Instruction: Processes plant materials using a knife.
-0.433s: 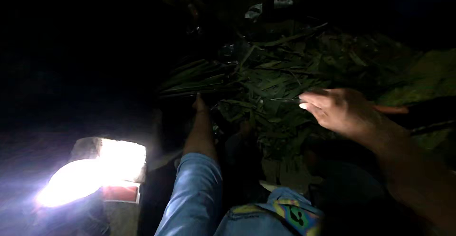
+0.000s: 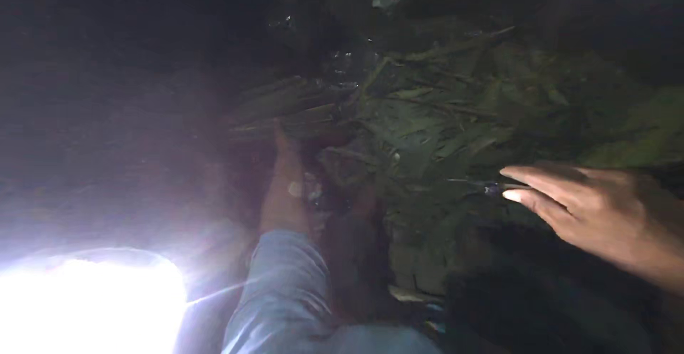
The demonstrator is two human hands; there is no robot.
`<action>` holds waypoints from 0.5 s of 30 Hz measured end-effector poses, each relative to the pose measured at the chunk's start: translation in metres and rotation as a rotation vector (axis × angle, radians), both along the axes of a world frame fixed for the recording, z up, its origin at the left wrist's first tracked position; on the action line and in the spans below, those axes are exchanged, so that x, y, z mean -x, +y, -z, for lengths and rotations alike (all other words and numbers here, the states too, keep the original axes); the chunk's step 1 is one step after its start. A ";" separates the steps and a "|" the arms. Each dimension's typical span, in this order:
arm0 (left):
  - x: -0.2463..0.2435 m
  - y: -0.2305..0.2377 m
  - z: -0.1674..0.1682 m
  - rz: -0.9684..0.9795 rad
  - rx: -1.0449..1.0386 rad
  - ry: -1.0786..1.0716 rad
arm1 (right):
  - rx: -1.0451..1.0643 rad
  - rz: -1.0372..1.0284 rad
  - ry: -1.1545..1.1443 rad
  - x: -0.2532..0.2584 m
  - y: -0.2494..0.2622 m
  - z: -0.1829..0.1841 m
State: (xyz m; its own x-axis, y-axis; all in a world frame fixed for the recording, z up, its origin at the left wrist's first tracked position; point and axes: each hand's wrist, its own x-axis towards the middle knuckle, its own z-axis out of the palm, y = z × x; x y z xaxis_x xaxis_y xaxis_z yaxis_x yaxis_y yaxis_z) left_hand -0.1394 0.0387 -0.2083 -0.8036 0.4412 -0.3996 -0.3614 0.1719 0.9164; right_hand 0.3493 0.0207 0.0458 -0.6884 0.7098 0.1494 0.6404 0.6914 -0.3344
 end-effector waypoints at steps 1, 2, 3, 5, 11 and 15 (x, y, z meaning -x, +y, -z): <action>0.011 0.008 0.002 -0.064 0.030 -0.098 | 0.006 0.012 -0.005 -0.001 0.001 0.001; 0.017 0.013 0.002 -0.094 0.045 -0.141 | 0.008 0.026 -0.015 -0.001 0.003 0.002; 0.021 0.017 0.003 -0.120 0.062 -0.148 | 0.000 0.039 -0.024 -0.001 0.004 0.004; 0.025 0.020 0.003 -0.132 0.097 -0.115 | -0.022 0.051 -0.034 0.001 0.006 0.005; -0.002 0.008 -0.023 -0.117 0.038 -0.016 | -0.019 0.021 -0.042 0.003 0.004 0.002; -0.091 0.003 -0.170 0.014 0.379 -0.084 | 0.032 0.049 -0.034 -0.006 0.000 -0.006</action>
